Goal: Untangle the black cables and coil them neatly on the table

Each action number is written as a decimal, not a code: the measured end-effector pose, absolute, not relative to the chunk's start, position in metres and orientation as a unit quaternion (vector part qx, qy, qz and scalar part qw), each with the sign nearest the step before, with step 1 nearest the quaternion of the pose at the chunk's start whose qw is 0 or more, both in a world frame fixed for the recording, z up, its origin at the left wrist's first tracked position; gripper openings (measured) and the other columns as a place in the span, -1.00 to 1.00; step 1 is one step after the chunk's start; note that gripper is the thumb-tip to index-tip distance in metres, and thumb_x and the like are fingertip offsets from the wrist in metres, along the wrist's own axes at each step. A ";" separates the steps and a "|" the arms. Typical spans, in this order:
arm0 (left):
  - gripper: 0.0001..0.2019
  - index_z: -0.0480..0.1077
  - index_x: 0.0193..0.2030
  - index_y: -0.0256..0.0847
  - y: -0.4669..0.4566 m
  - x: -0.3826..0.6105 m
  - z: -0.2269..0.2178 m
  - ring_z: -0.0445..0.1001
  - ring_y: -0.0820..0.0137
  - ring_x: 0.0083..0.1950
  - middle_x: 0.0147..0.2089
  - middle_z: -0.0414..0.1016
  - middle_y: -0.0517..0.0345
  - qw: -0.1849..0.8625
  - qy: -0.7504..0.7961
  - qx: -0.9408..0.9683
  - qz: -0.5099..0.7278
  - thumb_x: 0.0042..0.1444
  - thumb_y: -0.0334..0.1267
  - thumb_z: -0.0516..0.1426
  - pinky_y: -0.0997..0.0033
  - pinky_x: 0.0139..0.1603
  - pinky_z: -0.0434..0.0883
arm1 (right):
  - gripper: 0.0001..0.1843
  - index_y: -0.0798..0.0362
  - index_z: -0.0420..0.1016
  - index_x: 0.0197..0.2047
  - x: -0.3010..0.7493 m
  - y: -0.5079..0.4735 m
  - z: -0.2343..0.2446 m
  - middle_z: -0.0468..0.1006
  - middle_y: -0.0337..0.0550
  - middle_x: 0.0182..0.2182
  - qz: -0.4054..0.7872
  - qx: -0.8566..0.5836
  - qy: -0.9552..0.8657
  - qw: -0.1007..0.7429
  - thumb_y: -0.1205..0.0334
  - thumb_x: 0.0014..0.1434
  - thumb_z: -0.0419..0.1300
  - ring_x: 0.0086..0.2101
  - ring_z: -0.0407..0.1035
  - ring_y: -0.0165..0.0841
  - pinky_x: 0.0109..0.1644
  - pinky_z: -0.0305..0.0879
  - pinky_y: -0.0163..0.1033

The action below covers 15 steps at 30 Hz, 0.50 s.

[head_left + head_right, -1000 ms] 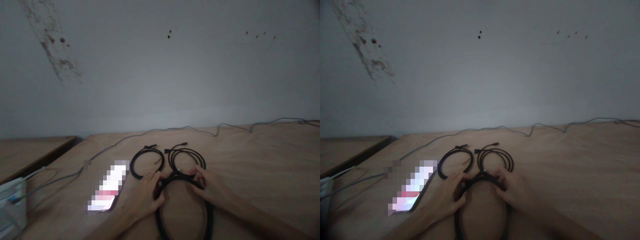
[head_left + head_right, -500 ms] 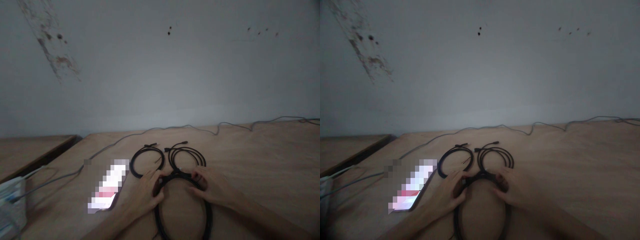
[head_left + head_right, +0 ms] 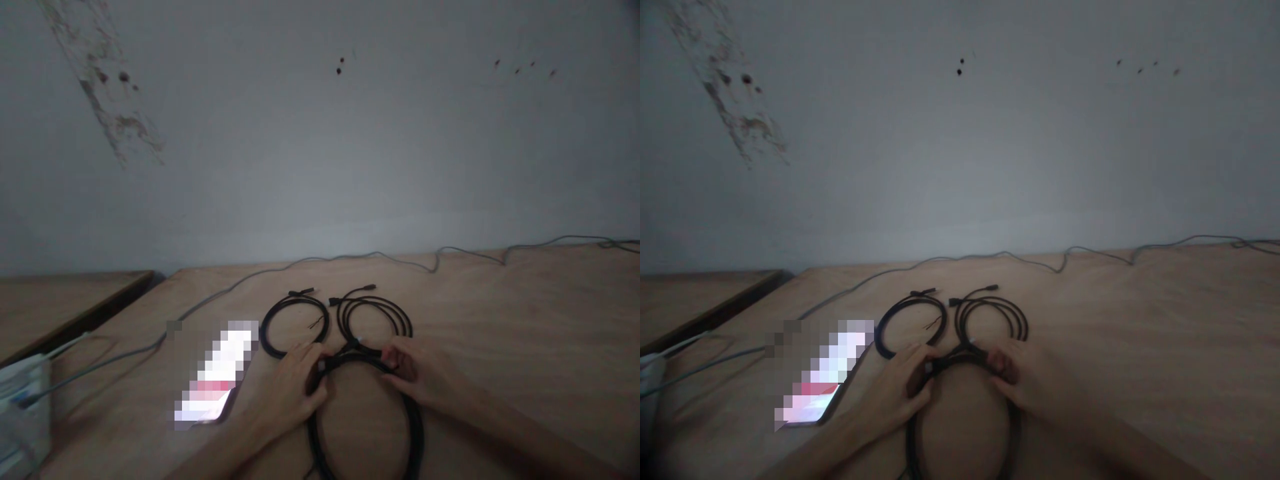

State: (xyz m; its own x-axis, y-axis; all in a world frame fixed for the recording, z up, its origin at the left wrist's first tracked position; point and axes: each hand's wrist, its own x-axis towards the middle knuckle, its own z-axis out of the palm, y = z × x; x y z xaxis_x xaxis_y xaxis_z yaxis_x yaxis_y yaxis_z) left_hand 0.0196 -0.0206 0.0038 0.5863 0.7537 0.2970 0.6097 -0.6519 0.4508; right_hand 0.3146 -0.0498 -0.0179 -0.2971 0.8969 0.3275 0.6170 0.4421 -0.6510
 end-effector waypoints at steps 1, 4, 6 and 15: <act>-0.57 0.38 0.07 -0.12 -0.021 0.020 0.004 0.48 0.12 0.07 0.04 0.52 0.02 0.152 0.385 0.880 0.234 0.02 -0.41 0.11 0.08 0.11 0.43 | -0.89 -0.02 0.50 -0.19 0.315 -0.050 -0.018 0.54 -0.23 -0.36 0.219 -0.489 -0.775 0.336 0.30 0.18 0.27 -0.41 0.40 -0.35 -0.35 0.31 -0.28; -0.58 0.40 0.05 -0.13 -0.022 0.021 0.005 0.48 0.12 0.06 0.02 0.52 0.02 0.152 0.384 0.882 0.227 0.01 -0.42 0.11 0.07 0.11 0.43 | -0.92 -0.02 0.51 -0.24 0.314 -0.050 -0.016 0.54 -0.24 -0.39 0.246 -0.483 -0.769 0.340 0.32 0.17 0.26 -0.46 0.39 -0.38 -0.42 0.30 -0.30; -0.57 0.41 0.04 -0.13 -0.022 0.022 0.005 0.48 0.12 0.06 0.01 0.53 0.03 0.156 0.394 0.877 0.228 -0.01 -0.43 0.11 0.06 0.12 0.42 | -0.94 -0.03 0.52 -0.22 0.313 -0.049 -0.013 0.57 -0.21 -0.38 0.258 -0.459 -0.772 0.357 0.28 0.19 0.25 -0.44 0.42 -0.35 -0.40 0.35 -0.28; -0.49 0.41 0.14 -0.10 -0.022 0.022 0.003 0.45 0.11 0.16 0.10 0.53 0.04 0.145 0.376 0.880 0.252 0.01 -0.43 0.09 0.02 0.23 0.37 | -0.69 -0.05 0.50 0.06 0.319 -0.046 -0.003 0.64 -0.15 -0.24 0.259 -0.423 -0.795 0.350 0.22 0.24 0.21 -0.34 0.50 -0.31 -0.27 0.44 -0.23</act>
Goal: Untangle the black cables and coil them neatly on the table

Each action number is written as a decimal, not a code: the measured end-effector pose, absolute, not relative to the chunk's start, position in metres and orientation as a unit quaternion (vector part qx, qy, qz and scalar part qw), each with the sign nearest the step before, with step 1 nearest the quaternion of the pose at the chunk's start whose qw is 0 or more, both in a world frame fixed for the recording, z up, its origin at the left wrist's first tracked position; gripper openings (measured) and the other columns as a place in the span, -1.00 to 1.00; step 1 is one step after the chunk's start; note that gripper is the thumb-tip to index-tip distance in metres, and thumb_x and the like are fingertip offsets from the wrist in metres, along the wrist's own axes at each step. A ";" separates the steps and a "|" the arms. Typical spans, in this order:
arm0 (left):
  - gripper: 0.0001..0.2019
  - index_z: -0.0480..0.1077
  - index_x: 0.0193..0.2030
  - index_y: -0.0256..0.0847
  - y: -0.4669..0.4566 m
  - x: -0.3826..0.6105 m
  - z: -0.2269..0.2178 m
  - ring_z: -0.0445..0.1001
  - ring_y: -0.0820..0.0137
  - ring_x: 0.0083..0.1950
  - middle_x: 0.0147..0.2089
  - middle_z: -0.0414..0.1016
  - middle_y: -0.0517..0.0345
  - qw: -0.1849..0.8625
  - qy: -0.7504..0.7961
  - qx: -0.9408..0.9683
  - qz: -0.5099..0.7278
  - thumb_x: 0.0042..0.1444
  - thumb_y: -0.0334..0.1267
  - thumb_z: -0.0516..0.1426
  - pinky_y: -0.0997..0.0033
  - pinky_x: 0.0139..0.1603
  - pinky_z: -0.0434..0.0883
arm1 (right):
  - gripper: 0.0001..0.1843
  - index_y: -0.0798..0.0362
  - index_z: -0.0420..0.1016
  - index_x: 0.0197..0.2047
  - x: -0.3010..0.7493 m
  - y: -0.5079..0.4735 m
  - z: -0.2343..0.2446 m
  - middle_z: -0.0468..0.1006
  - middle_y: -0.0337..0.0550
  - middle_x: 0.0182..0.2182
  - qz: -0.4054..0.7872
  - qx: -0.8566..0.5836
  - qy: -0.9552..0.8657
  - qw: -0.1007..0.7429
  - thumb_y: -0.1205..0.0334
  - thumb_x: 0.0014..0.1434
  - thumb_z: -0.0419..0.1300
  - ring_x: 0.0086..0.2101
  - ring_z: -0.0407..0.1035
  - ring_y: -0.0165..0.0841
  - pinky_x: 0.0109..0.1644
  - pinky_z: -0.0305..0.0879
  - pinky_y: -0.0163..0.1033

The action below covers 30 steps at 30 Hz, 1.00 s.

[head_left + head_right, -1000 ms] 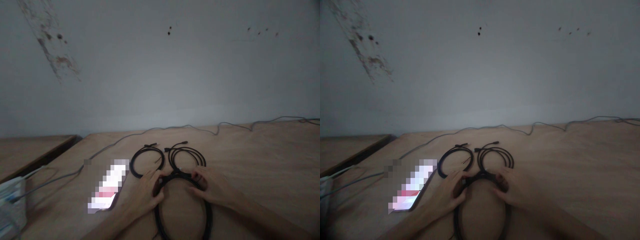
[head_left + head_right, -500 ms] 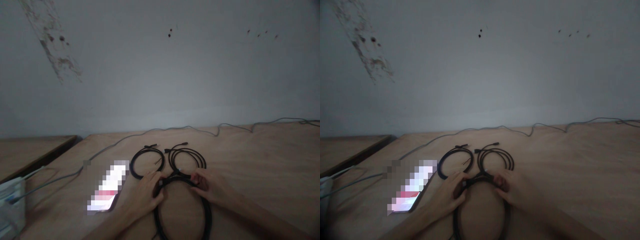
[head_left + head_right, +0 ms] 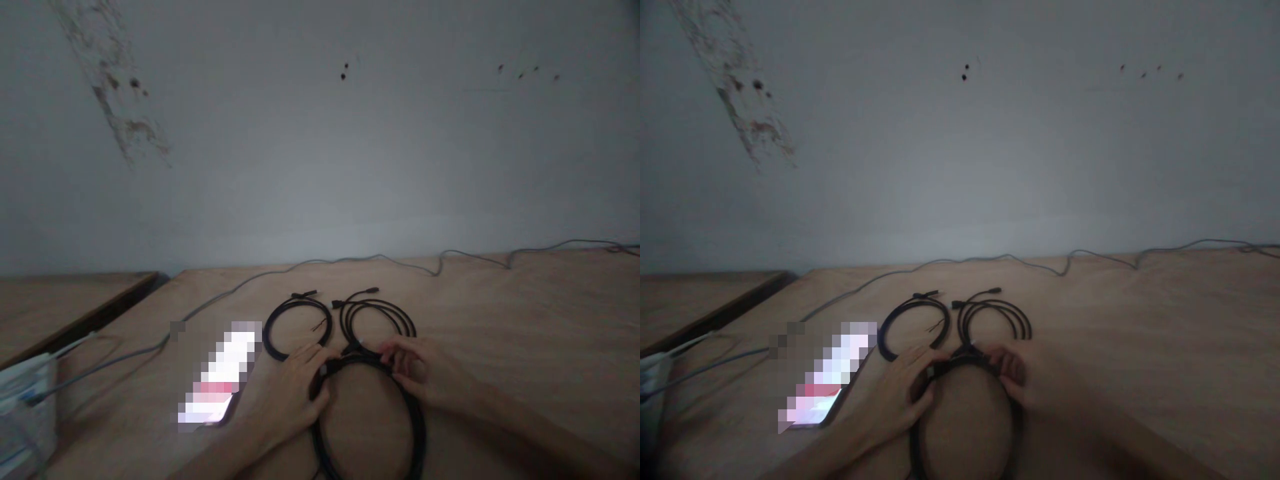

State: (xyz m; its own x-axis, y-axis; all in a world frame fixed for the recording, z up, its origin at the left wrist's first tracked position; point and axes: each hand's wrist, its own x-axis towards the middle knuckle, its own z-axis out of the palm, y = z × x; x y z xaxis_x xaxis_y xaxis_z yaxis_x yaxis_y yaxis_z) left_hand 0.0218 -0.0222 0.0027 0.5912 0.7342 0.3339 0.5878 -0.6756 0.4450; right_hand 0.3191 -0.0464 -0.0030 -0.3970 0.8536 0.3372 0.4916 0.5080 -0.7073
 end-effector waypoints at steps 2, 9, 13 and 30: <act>-0.52 0.43 0.07 -0.09 -0.020 0.022 0.004 0.48 0.14 0.10 0.03 0.54 0.08 0.149 0.379 0.876 0.258 -0.03 -0.45 0.09 0.08 0.17 0.40 | -0.64 -0.07 0.50 0.11 0.322 -0.046 -0.008 0.63 -0.17 -0.25 0.228 -0.459 -0.788 0.340 0.24 0.24 0.22 -0.36 0.48 -0.33 -0.29 0.41 -0.24; -0.58 0.41 -0.09 -0.14 -0.016 0.030 0.007 0.48 0.12 0.02 -0.04 0.52 0.04 0.149 0.418 0.860 0.252 -0.16 -0.46 0.09 0.10 0.07 0.42 | -0.78 -0.06 0.57 -0.01 0.319 -0.049 -0.022 0.62 -0.16 -0.27 0.153 -0.503 -0.775 0.350 0.19 0.30 0.19 -0.32 0.49 -0.27 -0.26 0.39 -0.20; -0.61 0.39 -0.10 -0.15 -0.018 0.034 0.010 0.48 0.11 0.01 -0.04 0.51 0.02 0.138 0.431 0.861 0.230 -0.14 -0.45 0.10 0.08 0.07 0.42 | -0.79 -0.06 0.58 -0.03 0.319 -0.050 -0.022 0.64 -0.13 -0.19 0.109 -0.478 -0.792 0.363 0.20 0.28 0.20 -0.19 0.53 -0.22 -0.08 0.42 -0.12; -0.75 0.40 0.01 -0.12 -0.020 0.040 0.013 0.56 0.08 -0.05 -0.01 0.56 0.00 0.115 0.445 0.868 0.188 0.17 -0.27 0.13 0.10 -0.06 0.44 | -0.85 -0.02 0.58 -0.16 0.323 -0.050 -0.018 0.63 -0.17 -0.35 0.132 -0.529 -0.747 0.381 0.21 0.26 0.18 -0.33 0.50 -0.26 -0.21 0.39 -0.17</act>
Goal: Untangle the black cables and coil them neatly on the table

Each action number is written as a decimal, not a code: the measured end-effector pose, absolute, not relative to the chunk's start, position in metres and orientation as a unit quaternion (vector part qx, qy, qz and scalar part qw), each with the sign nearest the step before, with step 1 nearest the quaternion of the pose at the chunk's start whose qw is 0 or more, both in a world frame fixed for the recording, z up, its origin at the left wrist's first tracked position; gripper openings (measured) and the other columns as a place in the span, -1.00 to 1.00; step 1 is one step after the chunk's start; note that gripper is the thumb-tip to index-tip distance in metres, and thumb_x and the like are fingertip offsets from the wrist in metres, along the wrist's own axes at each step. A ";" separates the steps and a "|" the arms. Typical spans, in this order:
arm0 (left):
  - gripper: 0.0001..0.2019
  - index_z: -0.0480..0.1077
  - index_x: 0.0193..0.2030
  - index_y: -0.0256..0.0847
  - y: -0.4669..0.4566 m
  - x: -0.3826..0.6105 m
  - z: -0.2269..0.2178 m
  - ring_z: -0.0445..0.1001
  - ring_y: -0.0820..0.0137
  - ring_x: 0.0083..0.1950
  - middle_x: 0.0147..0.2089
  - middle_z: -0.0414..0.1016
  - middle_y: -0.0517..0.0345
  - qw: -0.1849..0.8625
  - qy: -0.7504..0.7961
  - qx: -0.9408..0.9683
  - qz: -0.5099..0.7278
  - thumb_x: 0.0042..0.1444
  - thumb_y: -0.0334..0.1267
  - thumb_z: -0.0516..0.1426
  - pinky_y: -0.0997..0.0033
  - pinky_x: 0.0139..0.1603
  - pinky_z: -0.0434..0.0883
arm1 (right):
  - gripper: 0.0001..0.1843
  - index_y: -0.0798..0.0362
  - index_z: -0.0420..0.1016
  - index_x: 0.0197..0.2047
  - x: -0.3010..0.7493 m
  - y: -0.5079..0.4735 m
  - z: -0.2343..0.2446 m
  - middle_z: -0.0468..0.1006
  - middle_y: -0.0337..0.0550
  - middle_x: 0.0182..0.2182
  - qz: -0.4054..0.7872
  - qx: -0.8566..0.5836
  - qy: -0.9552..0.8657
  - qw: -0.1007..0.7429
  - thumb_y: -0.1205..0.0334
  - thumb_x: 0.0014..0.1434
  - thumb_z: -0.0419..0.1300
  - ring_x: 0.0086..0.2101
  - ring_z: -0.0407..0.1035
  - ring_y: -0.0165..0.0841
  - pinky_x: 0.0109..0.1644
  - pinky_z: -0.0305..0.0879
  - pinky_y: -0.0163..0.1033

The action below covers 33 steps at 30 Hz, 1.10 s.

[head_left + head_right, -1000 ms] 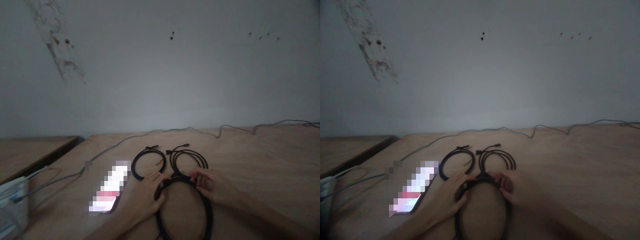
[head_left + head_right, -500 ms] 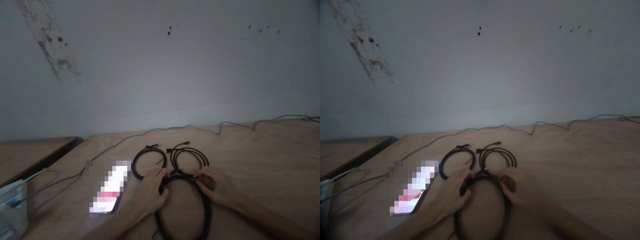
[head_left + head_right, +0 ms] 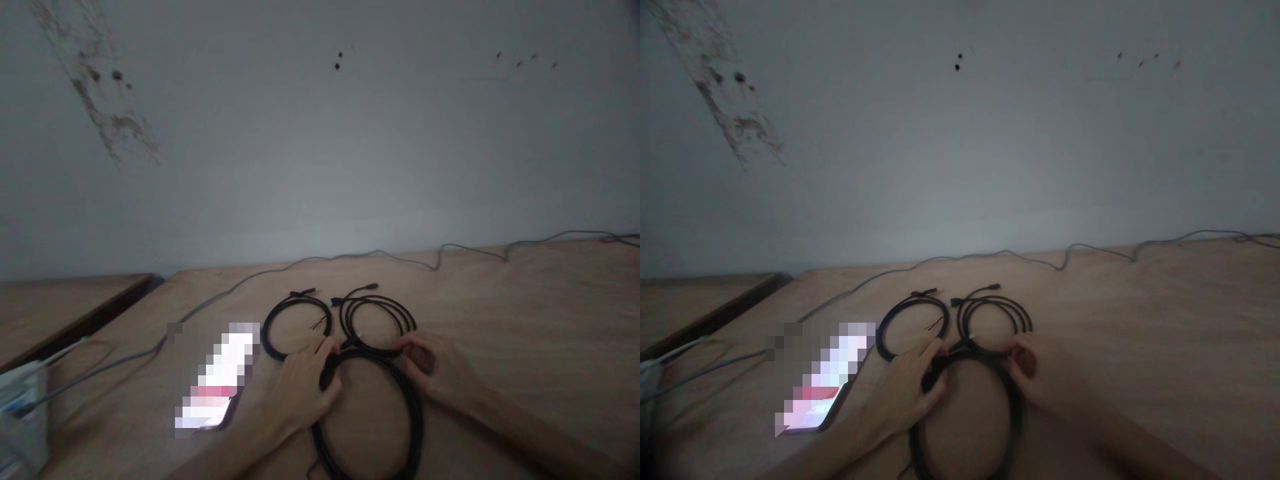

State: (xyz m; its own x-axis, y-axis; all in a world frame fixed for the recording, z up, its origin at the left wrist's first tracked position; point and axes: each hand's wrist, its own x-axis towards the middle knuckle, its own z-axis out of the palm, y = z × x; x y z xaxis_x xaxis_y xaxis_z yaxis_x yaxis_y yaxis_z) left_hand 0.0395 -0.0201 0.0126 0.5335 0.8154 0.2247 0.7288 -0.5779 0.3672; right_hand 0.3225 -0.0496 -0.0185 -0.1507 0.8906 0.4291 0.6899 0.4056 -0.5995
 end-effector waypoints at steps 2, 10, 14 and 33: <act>-0.80 0.41 -0.01 -0.11 -0.020 0.039 0.014 0.56 0.11 -0.07 -0.03 0.57 0.03 0.116 0.446 0.866 0.195 0.24 -0.22 0.11 0.14 -0.09 0.43 | -0.84 -0.01 0.56 -0.13 0.322 -0.050 -0.018 0.60 -0.19 -0.39 0.143 -0.535 -0.739 0.383 0.19 0.28 0.17 -0.39 0.47 -0.28 -0.28 0.36 -0.19; -0.87 0.44 -0.18 -0.13 -0.015 0.049 0.014 0.54 0.16 -0.14 -0.15 0.57 0.11 0.120 0.473 0.842 0.228 0.30 -0.14 0.14 0.23 -0.15 0.39 | -0.80 -0.03 0.56 -0.10 0.327 -0.051 -0.017 0.63 -0.14 -0.27 0.141 -0.492 -0.767 0.387 0.17 0.37 0.11 -0.28 0.51 -0.26 -0.19 0.38 -0.18; -0.92 0.43 -0.20 -0.13 -0.012 0.051 0.010 0.54 0.18 -0.14 -0.16 0.56 0.11 0.121 0.467 0.843 0.237 0.27 -0.22 0.14 0.24 -0.15 0.38 | -0.81 -0.06 0.56 -0.04 0.328 -0.052 -0.019 0.65 -0.14 -0.23 0.139 -0.480 -0.781 0.374 0.17 0.35 0.15 -0.24 0.53 -0.24 -0.15 0.41 -0.16; -0.89 0.45 -0.15 -0.13 -0.014 0.049 0.009 0.54 0.21 -0.13 -0.13 0.57 0.09 0.126 0.436 0.857 0.242 0.30 -0.20 0.12 0.25 -0.13 0.42 | -0.78 -0.07 0.64 -0.19 0.322 -0.051 -0.016 0.64 -0.15 -0.34 0.208 -0.508 -0.745 0.379 0.04 0.34 0.20 -0.37 0.49 -0.28 -0.30 0.38 -0.21</act>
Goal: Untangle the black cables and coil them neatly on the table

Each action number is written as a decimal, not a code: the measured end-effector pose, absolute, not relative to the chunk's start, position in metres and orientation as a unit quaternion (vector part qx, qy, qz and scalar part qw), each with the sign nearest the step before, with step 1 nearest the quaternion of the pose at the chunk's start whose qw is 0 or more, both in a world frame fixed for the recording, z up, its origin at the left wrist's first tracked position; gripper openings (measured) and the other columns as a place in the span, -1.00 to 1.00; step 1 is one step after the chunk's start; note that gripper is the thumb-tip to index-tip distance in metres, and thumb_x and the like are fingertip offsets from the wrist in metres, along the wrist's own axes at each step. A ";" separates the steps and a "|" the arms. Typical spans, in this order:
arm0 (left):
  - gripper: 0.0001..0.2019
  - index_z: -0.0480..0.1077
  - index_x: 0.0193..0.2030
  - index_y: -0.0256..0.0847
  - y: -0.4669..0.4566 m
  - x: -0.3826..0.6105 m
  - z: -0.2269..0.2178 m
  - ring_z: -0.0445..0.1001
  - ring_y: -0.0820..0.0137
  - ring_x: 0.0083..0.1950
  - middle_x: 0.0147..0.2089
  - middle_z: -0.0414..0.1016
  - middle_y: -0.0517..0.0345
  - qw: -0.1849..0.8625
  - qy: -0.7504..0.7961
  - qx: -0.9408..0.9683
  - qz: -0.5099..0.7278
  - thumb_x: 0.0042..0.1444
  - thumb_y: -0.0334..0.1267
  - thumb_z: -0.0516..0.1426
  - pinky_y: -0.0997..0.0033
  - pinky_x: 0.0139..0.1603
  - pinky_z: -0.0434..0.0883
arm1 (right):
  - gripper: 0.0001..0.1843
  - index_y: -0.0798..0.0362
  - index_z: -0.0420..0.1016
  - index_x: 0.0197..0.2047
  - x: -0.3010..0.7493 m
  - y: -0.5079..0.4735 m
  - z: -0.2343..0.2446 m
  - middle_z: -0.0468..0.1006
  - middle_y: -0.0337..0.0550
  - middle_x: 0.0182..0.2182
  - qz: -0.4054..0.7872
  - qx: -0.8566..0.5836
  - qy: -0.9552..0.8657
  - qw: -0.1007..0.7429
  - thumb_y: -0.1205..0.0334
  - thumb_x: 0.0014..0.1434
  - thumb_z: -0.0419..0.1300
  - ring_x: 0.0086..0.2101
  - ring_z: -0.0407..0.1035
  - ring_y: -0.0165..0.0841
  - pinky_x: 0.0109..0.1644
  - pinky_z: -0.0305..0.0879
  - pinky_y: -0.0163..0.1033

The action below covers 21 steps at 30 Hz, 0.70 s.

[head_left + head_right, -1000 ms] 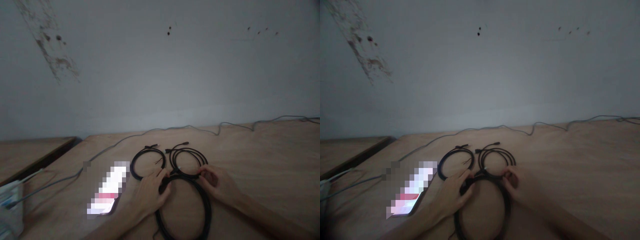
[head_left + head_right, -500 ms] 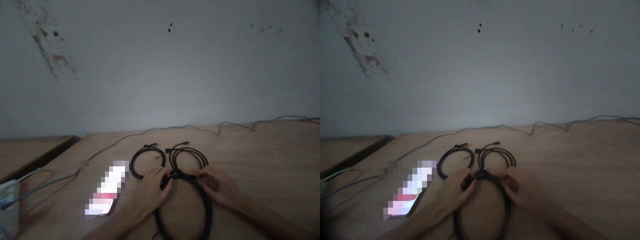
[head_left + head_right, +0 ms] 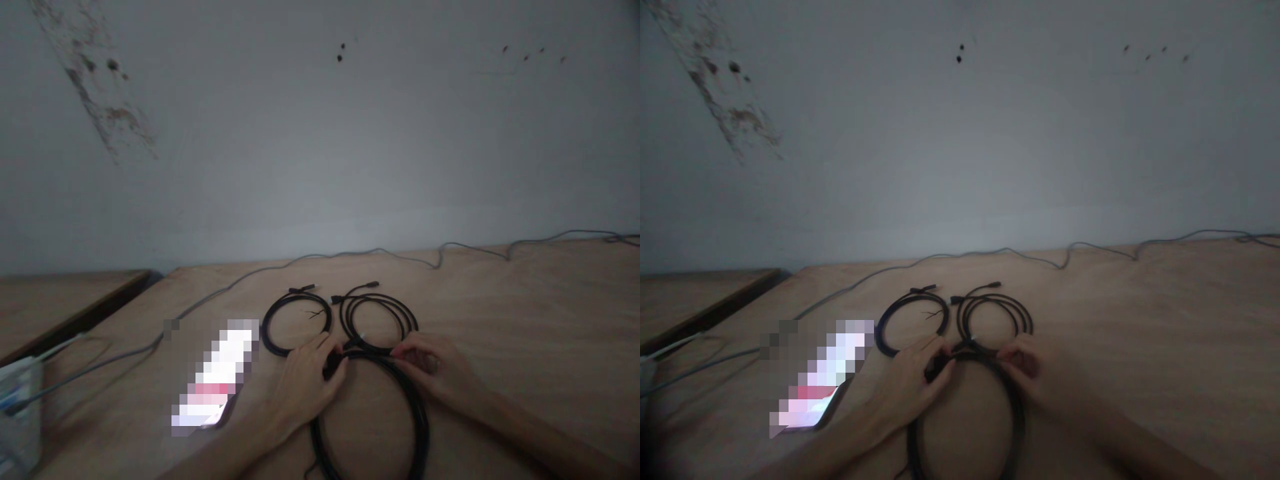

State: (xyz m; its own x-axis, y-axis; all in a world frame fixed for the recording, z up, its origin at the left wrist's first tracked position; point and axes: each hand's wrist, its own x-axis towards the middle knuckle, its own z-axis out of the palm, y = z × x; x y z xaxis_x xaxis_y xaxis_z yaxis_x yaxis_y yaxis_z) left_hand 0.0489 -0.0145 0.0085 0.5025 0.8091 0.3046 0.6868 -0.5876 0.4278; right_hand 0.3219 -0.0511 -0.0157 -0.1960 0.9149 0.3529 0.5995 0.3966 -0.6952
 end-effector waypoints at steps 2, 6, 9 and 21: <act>-0.89 0.45 -0.15 -0.12 -0.014 0.049 0.008 0.55 0.20 -0.13 -0.12 0.58 0.09 0.124 0.436 0.857 0.243 0.30 -0.19 0.12 0.25 -0.13 0.42 | -0.77 -0.07 0.64 -0.18 0.323 -0.050 -0.018 0.64 -0.16 -0.34 0.223 -0.510 -0.739 0.380 0.03 0.34 0.20 -0.36 0.49 -0.28 -0.29 0.38 -0.21; -0.90 0.45 -0.17 -0.12 -0.013 0.049 0.007 0.55 0.20 -0.12 -0.13 0.58 0.10 0.118 0.432 0.860 0.244 0.30 -0.20 0.12 0.25 -0.12 0.42 | -0.75 -0.04 0.62 -0.15 0.323 -0.050 -0.021 0.66 -0.14 -0.34 0.280 -0.524 -0.694 0.406 -0.01 0.30 0.23 -0.34 0.54 -0.25 -0.30 0.43 -0.21; -0.91 0.45 -0.17 -0.12 -0.012 0.048 0.006 0.55 0.21 -0.13 -0.13 0.58 0.11 0.113 0.430 0.862 0.243 0.30 -0.21 0.12 0.26 -0.13 0.42 | -0.74 -0.02 0.61 -0.18 0.320 -0.051 -0.017 0.67 -0.12 -0.35 0.299 -0.528 -0.676 0.418 -0.01 0.29 0.23 -0.35 0.55 -0.24 -0.32 0.45 -0.21; -0.88 0.43 -0.14 -0.14 -0.015 0.050 0.010 0.55 0.19 -0.14 -0.10 0.57 0.06 0.112 0.442 0.862 0.221 0.33 -0.19 0.09 0.22 -0.12 0.43 | -0.82 -0.01 0.49 -0.23 0.317 -0.050 -0.022 0.56 -0.17 -0.43 0.295 -0.524 -0.658 0.454 0.06 0.25 0.21 -0.42 0.47 -0.31 -0.41 0.34 -0.27</act>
